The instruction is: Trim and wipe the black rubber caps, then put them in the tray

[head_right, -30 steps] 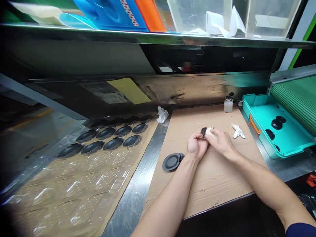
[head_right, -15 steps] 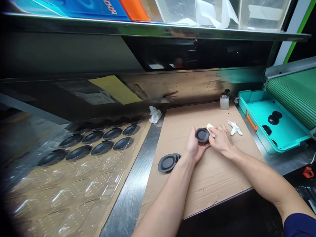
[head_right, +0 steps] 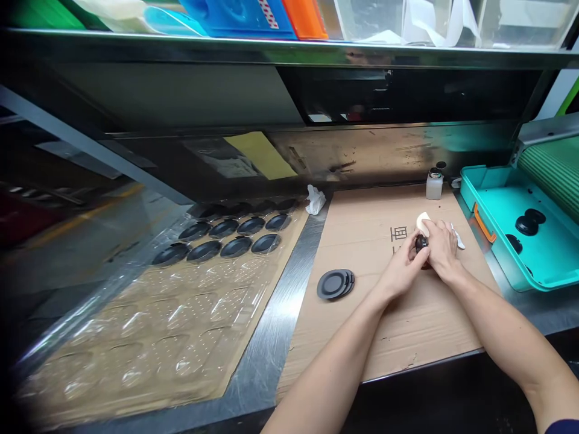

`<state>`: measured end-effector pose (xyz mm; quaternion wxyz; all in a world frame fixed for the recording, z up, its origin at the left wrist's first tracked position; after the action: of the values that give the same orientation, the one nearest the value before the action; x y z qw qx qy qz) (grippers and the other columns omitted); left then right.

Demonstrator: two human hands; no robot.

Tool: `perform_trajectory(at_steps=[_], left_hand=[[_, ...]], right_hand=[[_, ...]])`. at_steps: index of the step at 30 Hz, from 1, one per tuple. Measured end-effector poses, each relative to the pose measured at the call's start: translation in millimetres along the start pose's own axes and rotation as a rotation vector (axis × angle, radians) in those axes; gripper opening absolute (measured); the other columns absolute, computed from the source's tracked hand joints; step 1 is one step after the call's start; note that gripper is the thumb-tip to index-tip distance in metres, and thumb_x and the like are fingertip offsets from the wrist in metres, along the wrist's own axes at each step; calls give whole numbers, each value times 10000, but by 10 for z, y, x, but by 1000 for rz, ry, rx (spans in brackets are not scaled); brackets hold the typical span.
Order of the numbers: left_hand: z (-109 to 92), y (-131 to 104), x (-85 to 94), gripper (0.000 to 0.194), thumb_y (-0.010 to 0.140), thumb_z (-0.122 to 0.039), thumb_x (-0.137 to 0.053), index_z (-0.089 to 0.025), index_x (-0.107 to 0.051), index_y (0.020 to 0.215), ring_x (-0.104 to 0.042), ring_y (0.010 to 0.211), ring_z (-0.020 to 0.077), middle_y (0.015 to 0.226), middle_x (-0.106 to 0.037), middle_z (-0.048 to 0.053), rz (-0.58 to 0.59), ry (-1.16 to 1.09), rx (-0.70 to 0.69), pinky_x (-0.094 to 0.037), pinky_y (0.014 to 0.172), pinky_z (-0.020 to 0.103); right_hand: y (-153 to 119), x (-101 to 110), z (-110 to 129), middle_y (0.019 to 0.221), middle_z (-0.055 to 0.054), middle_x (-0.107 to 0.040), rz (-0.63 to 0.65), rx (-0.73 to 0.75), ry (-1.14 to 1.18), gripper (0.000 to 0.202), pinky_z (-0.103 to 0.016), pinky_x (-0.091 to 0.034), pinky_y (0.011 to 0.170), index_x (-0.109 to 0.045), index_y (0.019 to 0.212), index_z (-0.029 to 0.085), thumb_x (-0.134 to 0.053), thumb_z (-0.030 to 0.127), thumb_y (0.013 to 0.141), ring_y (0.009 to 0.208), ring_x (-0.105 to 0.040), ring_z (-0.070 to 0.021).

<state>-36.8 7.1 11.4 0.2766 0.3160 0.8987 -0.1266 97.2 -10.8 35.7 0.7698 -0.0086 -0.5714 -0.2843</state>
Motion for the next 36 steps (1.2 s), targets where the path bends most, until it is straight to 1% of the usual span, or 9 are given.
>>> perform_trajectory(at_steps=[5, 9, 13, 18, 21, 25, 28, 33, 36], left_hand=[[-25, 124, 41, 424, 754, -75, -623, -226, -599, 1150, -649, 774, 155, 944, -683, 19, -65, -172, 124, -561, 882, 393], [-170, 212, 230, 147, 917, -267, -532, -189, -607, 1016, -690, 995, 232, 1061, -695, 97, -145, -433, 87, -548, 973, 430], [-221, 267, 385, 436, 1050, -480, -323, -174, -633, 1067, -690, 1127, 295, 1213, -700, 173, -191, -498, 147, -546, 993, 490], [-138, 328, 370, 384, 1073, -324, -328, -158, -666, 1145, -690, 1158, 231, 1185, -732, 133, -205, -467, 132, -542, 1041, 393], [-64, 326, 351, 389, 1068, -335, -353, -130, -673, 1149, -700, 1139, 252, 1156, -739, 157, -206, -452, 192, -554, 1035, 422], [-72, 330, 415, 397, 1078, -317, -343, -118, -679, 1144, -714, 1079, 224, 1100, -751, 145, -241, -429, 173, -568, 1018, 403], [-69, 332, 441, 426, 1082, -347, -344, -102, -692, 1104, -713, 1105, 238, 1088, -754, 163, -237, -408, 193, -568, 1017, 400], [-81, 331, 424, 394, 1084, -319, -356, -139, -706, 1107, -702, 1127, 219, 1093, -768, 121, -220, -380, 126, -559, 1031, 403], [-61, 341, 370, 394, 1080, -323, -368, -138, -713, 1124, -692, 1164, 231, 1119, -768, 126, -186, -358, 121, -546, 1057, 408]], right_hand=[[-18, 25, 152, 1262, -129, -709, -123, 77, 172, 395, -401, -446, 994, -699, 1295, 190, -546, 412, 1006, 1133, -607, -294], [-321, -38, 572, 1177, -106, -733, 24, 271, 252, 365, -366, -451, 975, -721, 1240, 197, -446, 355, 1060, 1060, -620, -248], [-492, -67, 858, 1335, -118, -658, 97, 402, 107, 368, -405, -433, 970, -728, 1231, 222, -432, 359, 1059, 1082, -542, -282], [-252, -90, 702, 1295, -157, -652, 111, 206, -22, 410, -429, -404, 979, -688, 1297, 191, -375, 331, 1072, 1059, -522, -289], [-272, -111, 699, 1377, -155, -611, 132, 313, -34, 419, -428, -402, 982, -655, 1358, 206, -382, 335, 1067, 1097, -504, -296], [-333, -126, 659, 1274, -171, -652, 134, 233, -90, 423, -431, -417, 959, -684, 1311, 190, -368, 335, 1068, 1071, -505, -304], [-330, -149, 701, 1342, -171, -622, 153, 325, -85, 438, -434, -420, 964, -639, 1384, 194, -374, 335, 1065, 1111, -500, -312], [-96, -68, 464, 1293, -133, -619, 52, 184, 56, 363, -411, -426, 1017, -655, 1337, 235, -515, 332, 1016, 1153, -520, -288], [-104, -20, 409, 1341, -119, -600, 41, 215, 285, 510, -349, -452, 1032, -544, 1424, 209, -645, 279, 930, 1216, -555, -244]])
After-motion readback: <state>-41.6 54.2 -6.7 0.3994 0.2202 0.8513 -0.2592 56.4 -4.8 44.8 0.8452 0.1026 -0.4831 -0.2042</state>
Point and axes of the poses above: each hand's wrist, its own y-axis towards the middle knuckle, its own x-axis out of the back of the hand, z = x × y, the point moved 5 cm from there along y, towards the middle knuckle
